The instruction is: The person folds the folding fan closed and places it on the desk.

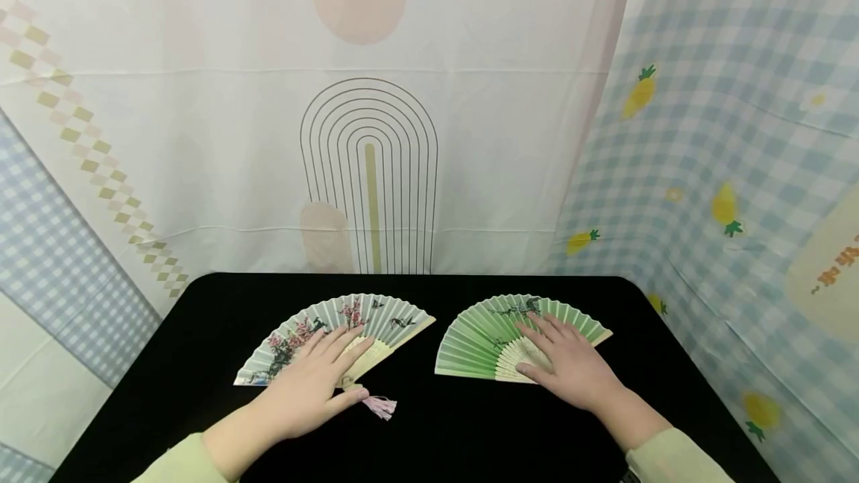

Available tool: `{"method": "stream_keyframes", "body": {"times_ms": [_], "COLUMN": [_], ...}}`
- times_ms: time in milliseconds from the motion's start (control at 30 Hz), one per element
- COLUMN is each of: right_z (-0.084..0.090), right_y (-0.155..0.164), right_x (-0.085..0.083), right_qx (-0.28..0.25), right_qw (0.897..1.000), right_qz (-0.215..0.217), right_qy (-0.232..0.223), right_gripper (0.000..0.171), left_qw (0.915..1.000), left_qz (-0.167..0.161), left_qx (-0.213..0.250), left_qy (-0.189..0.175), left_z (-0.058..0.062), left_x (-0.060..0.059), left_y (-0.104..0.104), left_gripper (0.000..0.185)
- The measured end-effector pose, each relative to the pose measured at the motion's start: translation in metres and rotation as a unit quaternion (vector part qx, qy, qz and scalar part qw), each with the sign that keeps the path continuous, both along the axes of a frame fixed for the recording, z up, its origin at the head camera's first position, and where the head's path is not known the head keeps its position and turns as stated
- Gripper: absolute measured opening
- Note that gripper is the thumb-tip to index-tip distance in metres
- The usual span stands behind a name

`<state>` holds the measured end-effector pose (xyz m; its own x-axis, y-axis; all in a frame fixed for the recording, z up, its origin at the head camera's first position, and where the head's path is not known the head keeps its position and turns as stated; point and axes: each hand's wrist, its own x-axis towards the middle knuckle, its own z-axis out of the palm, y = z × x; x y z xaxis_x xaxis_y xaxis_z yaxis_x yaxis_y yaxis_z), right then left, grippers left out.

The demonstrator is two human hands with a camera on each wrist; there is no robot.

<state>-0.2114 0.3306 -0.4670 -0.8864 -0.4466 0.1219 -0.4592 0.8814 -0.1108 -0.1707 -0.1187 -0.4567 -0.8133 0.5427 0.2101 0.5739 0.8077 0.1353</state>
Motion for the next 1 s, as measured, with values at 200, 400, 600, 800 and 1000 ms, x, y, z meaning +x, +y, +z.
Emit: {"method": "stream_keyframes", "body": {"times_ms": [200,400,600,800,1000], "right_z": [-0.004,-0.007,-0.008,-0.011,-0.017], "right_y": [0.012,0.027,0.043,0.056,0.07], "right_x": [-0.009,-0.019,-0.028,-0.033,-0.04], "right_qx": [-0.007,-0.019,-0.023,-0.022,-0.026], "right_qw": [1.0,0.999,0.998,0.997,0.995], "right_qz": [-0.006,-0.016,-0.041,-0.057,-0.068], "right_qy": [-0.01,-0.029,-0.043,-0.051,-0.069], "right_gripper": [0.067,0.067,0.069,0.072,0.072], "left_qw": [0.9997,0.9993,0.9989,0.9987,0.9965], "left_qz": [0.012,0.007,0.02,0.019,0.015], "left_qx": [0.001,0.001,-0.008,-0.002,-0.01], "left_qy": [-0.023,-0.036,-0.042,-0.048,-0.081], "left_z": [0.0,0.002,0.0,-0.005,-0.005], "left_x": [-0.003,-0.004,-0.006,-0.013,-0.016], "left_y": [0.012,0.025,0.032,0.037,0.045], "left_gripper": [0.073,0.075,0.077,0.074,0.075]}}
